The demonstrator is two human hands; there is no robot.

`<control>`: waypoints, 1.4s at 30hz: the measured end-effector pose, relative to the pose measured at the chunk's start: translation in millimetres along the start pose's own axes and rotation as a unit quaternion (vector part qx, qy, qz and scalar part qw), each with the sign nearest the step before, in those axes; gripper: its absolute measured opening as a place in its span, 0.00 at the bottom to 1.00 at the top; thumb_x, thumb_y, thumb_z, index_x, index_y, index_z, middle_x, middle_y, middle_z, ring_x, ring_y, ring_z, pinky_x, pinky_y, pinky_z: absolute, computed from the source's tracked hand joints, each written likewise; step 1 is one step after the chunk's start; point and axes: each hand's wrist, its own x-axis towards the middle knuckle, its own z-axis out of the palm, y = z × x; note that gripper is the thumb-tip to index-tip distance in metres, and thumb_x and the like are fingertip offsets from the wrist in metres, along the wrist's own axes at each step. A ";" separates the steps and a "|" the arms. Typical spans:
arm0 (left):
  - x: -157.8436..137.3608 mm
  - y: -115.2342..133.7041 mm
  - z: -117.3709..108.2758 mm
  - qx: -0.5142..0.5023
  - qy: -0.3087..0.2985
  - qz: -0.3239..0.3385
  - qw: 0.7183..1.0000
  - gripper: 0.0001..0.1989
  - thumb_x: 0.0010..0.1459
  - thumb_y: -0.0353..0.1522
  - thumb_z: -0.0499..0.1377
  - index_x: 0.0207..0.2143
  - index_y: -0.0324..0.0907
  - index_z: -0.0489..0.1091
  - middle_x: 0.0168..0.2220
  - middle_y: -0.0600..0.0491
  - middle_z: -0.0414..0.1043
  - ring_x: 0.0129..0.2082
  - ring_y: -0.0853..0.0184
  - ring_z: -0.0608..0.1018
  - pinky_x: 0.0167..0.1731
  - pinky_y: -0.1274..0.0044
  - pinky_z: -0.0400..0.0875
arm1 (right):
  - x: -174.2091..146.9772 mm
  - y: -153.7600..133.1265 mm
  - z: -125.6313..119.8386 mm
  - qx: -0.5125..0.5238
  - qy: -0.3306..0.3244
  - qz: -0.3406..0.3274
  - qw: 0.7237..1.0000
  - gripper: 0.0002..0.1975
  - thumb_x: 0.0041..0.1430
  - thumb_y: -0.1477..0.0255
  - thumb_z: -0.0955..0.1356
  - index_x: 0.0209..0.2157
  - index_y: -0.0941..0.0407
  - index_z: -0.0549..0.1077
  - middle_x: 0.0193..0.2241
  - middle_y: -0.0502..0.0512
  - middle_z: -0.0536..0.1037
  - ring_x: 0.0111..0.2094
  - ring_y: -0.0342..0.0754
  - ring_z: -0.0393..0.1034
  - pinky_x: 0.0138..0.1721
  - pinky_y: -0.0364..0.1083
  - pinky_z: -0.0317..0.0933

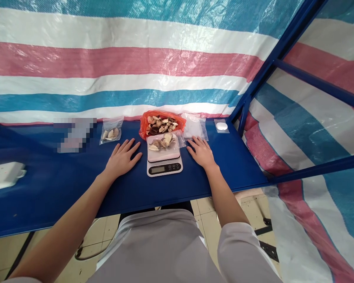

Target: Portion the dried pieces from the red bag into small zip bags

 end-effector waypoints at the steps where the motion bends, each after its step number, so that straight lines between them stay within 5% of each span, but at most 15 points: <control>1: 0.1 0.1 -0.1 0.000 0.000 0.001 1.000 0.29 0.66 0.45 0.47 0.64 0.43 0.66 0.67 0.43 0.60 0.68 0.47 0.60 0.66 0.53 0.51 | 0.0 0.3 0.4 0.000 0.002 -0.001 1.000 0.22 0.70 0.60 0.60 0.60 0.51 0.71 0.65 0.56 0.66 0.67 0.57 0.57 0.68 0.60 0.51; 10: 1.4 -0.4 -0.8 -0.018 -0.003 -0.005 1.000 0.27 0.65 0.45 0.49 0.62 0.45 0.68 0.67 0.44 0.61 0.68 0.47 0.61 0.66 0.51 0.52 | 0.8 -1.5 -1.8 0.018 0.015 0.001 1.000 0.20 0.68 0.62 0.62 0.58 0.50 0.73 0.64 0.56 0.68 0.66 0.57 0.59 0.67 0.61 0.52; 15: 6.0 1.5 -8.0 -0.077 0.024 -0.010 0.997 0.26 0.65 0.43 0.51 0.60 0.42 0.69 0.65 0.42 0.64 0.66 0.49 0.64 0.65 0.53 0.55 | 3.7 -8.3 -16.2 0.133 0.065 0.035 0.988 0.18 0.66 0.64 0.64 0.53 0.51 0.77 0.60 0.55 0.72 0.62 0.56 0.66 0.63 0.57 0.62; 21: 20.6 20.9 -25.4 -0.187 0.051 0.079 0.978 0.25 0.67 0.44 0.49 0.59 0.42 0.69 0.63 0.43 0.67 0.63 0.55 0.69 0.64 0.60 0.62 | 8.6 -32.9 -25.0 0.411 0.107 0.101 0.899 0.21 0.61 0.55 0.68 0.48 0.54 0.79 0.47 0.55 0.82 0.51 0.55 0.77 0.55 0.53 0.69; 26: 28.0 37.1 -24.8 -0.204 0.013 0.143 0.968 0.25 0.68 0.45 0.49 0.59 0.41 0.70 0.62 0.43 0.67 0.63 0.56 0.69 0.64 0.62 0.63 | 12.0 -46.7 -19.9 0.480 0.108 0.141 0.859 0.22 0.51 0.57 0.75 0.44 0.56 0.81 0.42 0.57 0.84 0.47 0.56 0.79 0.54 0.53 0.71; 35: 28.4 38.2 -21.2 -0.217 -0.002 0.151 0.964 0.25 0.68 0.45 0.49 0.57 0.41 0.72 0.62 0.44 0.68 0.62 0.56 0.70 0.64 0.63 0.63 | 15.7 -45.0 -19.0 0.475 0.067 0.133 0.867 0.19 0.48 0.59 0.75 0.38 0.57 0.83 0.31 0.54 0.84 0.31 0.53 0.79 0.41 0.54 0.75; 42: 39.3 38.2 -29.6 -0.245 0.019 0.121 0.962 0.24 0.66 0.47 0.50 0.51 0.41 0.76 0.53 0.44 0.76 0.53 0.58 0.77 0.58 0.66 0.70 | 31.9 -54.6 -41.0 0.383 0.054 0.034 0.922 0.11 0.55 0.63 0.72 0.36 0.52 0.83 0.37 0.51 0.85 0.38 0.54 0.80 0.47 0.52 0.72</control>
